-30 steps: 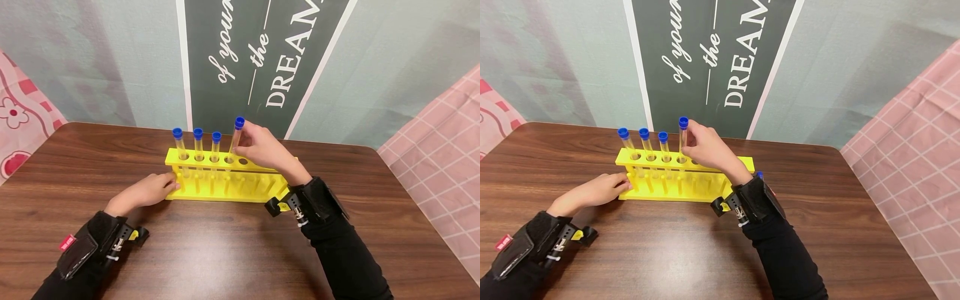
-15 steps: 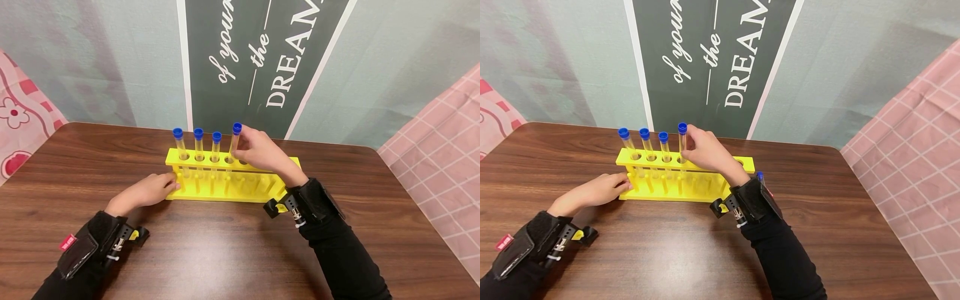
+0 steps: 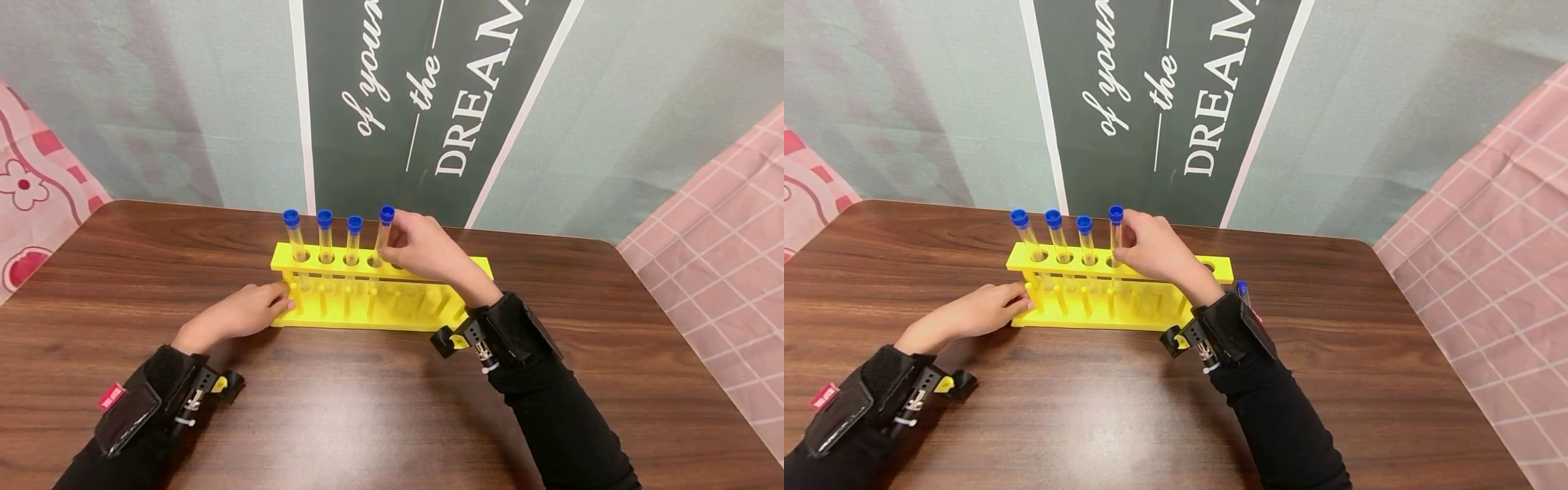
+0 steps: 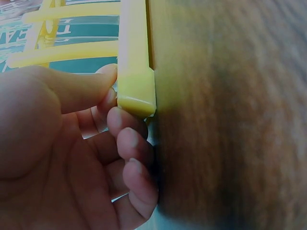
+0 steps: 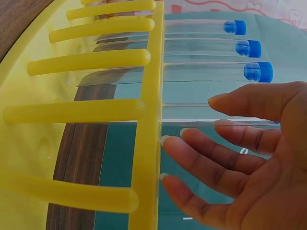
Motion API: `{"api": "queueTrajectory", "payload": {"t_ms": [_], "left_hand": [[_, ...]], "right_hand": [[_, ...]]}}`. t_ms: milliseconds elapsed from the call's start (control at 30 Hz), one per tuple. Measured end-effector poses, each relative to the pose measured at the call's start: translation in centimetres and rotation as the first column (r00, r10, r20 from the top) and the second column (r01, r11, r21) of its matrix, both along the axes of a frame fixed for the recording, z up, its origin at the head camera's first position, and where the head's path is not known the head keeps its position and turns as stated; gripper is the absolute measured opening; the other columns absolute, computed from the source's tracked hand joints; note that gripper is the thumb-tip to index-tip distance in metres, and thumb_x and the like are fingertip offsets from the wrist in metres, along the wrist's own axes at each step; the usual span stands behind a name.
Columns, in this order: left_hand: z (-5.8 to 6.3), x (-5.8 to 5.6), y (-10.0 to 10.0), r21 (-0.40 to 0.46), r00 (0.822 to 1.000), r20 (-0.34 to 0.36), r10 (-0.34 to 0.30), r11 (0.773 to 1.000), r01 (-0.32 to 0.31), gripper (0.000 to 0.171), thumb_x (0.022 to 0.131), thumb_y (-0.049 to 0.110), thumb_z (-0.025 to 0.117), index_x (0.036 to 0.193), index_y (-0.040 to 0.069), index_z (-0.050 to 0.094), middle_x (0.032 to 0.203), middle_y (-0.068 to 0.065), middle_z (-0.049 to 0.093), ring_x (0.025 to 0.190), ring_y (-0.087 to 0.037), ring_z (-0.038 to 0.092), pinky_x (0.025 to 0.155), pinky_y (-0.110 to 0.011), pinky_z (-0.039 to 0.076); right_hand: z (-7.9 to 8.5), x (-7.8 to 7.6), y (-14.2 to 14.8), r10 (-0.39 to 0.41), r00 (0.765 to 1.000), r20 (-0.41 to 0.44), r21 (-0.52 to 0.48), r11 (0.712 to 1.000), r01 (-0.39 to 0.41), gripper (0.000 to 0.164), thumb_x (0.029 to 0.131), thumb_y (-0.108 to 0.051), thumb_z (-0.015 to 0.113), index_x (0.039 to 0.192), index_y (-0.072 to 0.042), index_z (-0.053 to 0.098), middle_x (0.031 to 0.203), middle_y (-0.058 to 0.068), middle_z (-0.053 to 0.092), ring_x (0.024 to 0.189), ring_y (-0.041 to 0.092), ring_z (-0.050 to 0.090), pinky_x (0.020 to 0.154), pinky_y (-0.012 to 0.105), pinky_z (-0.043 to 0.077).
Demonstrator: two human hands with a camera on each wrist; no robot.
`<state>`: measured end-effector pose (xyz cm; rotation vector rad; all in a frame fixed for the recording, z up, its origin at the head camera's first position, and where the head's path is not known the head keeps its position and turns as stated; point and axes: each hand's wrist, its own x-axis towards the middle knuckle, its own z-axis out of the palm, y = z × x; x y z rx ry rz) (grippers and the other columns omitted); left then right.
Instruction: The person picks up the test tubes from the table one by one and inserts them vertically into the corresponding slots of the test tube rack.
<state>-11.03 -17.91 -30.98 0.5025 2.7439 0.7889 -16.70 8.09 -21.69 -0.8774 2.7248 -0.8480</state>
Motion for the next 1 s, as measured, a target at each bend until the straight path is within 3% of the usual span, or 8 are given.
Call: {"api": "queueTrajectory", "payload": {"t_ms": [733,1000], "left_hand": [[-0.04,0.03,0.03,-0.001,1.000,0.003,-0.004,1.000,0.004,0.021,0.096,0.016,0.048,0.078,0.006,0.044,0.061,0.000,0.034,0.053,-0.013,0.031,0.052,-0.027,0.029],[-0.32,-0.02,-0.05,-0.016,0.999,-0.036,0.003,1.000,-0.003,0.023,0.095,0.017,0.049,0.075,0.008,0.043,0.060,0.001,0.034,0.052,-0.012,0.032,0.052,-0.027,0.028]], "right_hand": [[-0.60,-0.21,-0.05,-0.003,1.000,-0.031,0.086,0.996,0.005,0.015,0.083,-0.015,0.065,0.085,-0.003,0.057,0.073,0.006,0.058,0.068,0.020,0.054,0.062,0.029,0.044],[-0.45,-0.03,0.02,-0.012,1.000,-0.027,0.096,0.995,0.015,0.018,0.083,-0.017,0.067,0.084,-0.003,0.056,0.073,0.006,0.058,0.068,0.021,0.053,0.061,0.029,0.044]]}}
